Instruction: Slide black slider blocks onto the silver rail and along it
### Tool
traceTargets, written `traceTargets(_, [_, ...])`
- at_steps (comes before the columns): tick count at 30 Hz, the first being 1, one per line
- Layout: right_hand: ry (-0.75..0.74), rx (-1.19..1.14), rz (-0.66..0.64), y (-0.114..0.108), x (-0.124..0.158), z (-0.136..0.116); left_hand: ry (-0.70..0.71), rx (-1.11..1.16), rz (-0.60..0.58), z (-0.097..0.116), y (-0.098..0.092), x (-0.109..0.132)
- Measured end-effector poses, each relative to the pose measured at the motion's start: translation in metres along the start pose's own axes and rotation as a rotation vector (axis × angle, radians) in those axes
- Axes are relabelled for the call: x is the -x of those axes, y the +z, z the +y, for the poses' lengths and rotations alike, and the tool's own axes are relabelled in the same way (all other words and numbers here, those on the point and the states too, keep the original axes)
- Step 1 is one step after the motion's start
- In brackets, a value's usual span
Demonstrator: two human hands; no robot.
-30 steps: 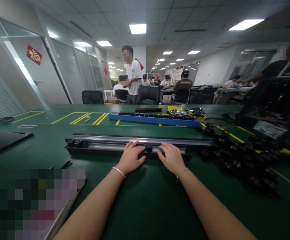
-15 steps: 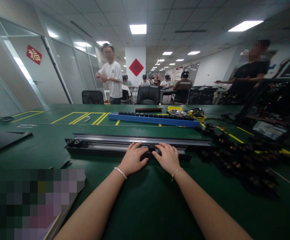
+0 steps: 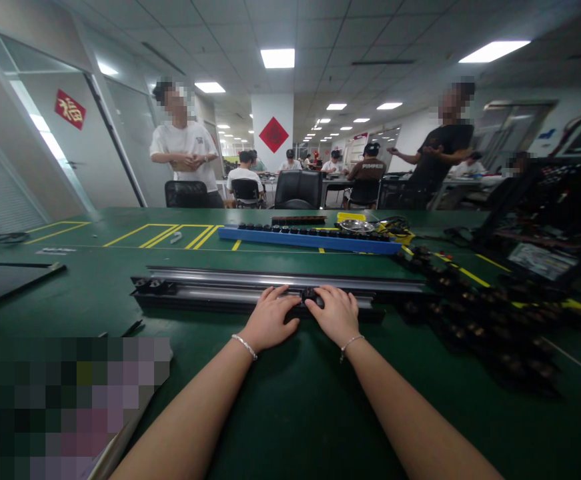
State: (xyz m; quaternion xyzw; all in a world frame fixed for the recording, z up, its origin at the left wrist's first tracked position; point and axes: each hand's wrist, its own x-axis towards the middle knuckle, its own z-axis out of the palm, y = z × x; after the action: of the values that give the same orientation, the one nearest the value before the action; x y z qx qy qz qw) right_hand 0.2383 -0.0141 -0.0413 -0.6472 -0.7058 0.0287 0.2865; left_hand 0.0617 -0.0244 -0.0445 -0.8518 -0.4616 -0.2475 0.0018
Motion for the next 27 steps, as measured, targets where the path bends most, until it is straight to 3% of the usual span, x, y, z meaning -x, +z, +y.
traceTargets(27, [0.039,-0.058,0.091,0.0038,0.0000,-0.0025,0.025,-0.100,-0.036,0.0005,0.0046,0.0016])
